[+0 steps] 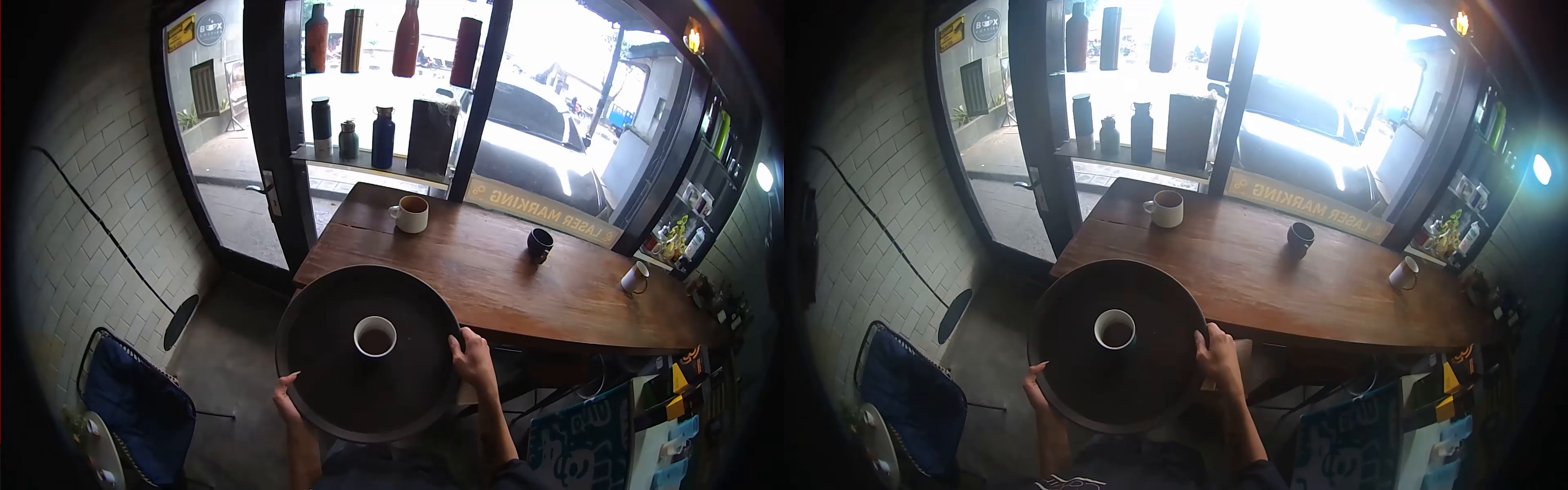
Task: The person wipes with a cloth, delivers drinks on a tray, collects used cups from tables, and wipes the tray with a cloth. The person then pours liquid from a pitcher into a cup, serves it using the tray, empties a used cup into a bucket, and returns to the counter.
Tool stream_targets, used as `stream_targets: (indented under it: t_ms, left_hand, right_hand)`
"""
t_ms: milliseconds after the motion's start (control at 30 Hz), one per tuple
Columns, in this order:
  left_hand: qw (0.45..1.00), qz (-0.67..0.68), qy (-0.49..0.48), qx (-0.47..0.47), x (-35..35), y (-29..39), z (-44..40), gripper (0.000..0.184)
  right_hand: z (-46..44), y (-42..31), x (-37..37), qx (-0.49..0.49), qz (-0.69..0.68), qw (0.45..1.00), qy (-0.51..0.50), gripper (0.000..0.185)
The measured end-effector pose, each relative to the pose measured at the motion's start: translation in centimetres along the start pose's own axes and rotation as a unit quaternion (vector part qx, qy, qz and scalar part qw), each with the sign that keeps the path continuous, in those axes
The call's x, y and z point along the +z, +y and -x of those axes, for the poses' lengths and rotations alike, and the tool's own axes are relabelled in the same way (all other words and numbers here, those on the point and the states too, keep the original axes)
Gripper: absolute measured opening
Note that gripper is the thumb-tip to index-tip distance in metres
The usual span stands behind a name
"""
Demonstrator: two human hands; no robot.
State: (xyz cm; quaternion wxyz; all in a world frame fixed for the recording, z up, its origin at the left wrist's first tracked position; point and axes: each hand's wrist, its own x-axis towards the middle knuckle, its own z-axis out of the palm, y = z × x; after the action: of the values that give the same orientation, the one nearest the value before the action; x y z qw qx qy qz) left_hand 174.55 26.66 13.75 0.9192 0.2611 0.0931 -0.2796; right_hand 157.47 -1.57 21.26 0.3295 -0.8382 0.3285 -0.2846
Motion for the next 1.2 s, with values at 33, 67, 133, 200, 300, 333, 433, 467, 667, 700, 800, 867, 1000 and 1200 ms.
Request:
stream_targets:
  t_ms: [33,67,133,200,300,333,433,467,667,700,800,867,1000,1200]
  left_hand:
    - [1.0,-0.011,0.012,-0.008,0.6,0.8,-1.6,0.028]
    - [0.999,-0.021,0.021,-0.013,1.1,1.6,-3.3,0.027]
    - [0.999,-0.033,0.006,-0.005,0.7,2.6,-6.4,0.026]
    - [0.999,-0.048,0.0,-0.004,0.0,3.2,-8.6,0.026]
    - [0.998,-0.034,0.043,-0.032,-0.2,4.0,-10.7,0.025]
    - [0.998,-0.037,0.05,-0.024,0.3,4.0,-11.0,0.023]
    - [0.997,-0.026,0.065,-0.028,2.1,3.7,-10.9,0.021]
    - [0.997,-0.018,0.068,-0.041,2.7,3.7,-11.2,0.019]
    - [0.995,-0.016,0.094,-0.022,3.2,2.6,-12.8,0.019]
    - [0.995,-0.019,0.098,-0.022,3.4,2.4,-13.1,0.019]
    - [0.992,-0.027,0.119,-0.02,3.5,1.6,-13.4,0.02]
    - [0.993,-0.043,0.109,0.0,4.0,1.1,-13.7,0.022]
    - [0.995,-0.02,0.092,-0.012,6.0,0.6,-12.3,0.023]
    - [0.99,-0.02,0.138,0.003,4.8,-0.3,-13.7,0.02]
  right_hand:
    - [-0.7,-0.4,0.6,0.007,0.001,1.0,0.0,0.023]
    - [-1.6,-0.9,1.3,0.026,0.025,0.999,-0.006,0.025]
    - [-3.5,-1.4,2.7,0.05,0.07,0.996,-0.01,0.028]
    - [-4.7,-1.2,4.0,0.056,0.109,0.992,-0.007,0.029]
    - [-5.5,-1.1,5.2,0.062,0.176,0.982,-0.018,0.031]
    - [-6.3,-1.2,5.4,0.056,0.207,0.976,-0.028,0.032]
    - [-8.1,-1.5,5.7,0.066,0.234,0.968,-0.055,0.035]
    - [-8.9,-1.5,5.7,0.055,0.235,0.969,-0.057,0.035]
    - [-14.2,-1.4,3.8,0.007,0.271,0.943,-0.194,0.039]
    - [-15.9,-1.8,3.5,0.009,0.215,0.955,-0.202,0.039]
    - [-20.9,-0.9,3.4,-0.157,0.106,0.976,-0.111,0.066]
    - [-24.9,-0.3,4.4,-0.167,0.058,0.981,-0.083,0.087]
    - [-30.8,2.3,7.6,-0.153,0.053,0.985,-0.054,0.107]
    - [-33.8,2.8,10.2,-0.148,-0.044,0.984,-0.089,0.088]
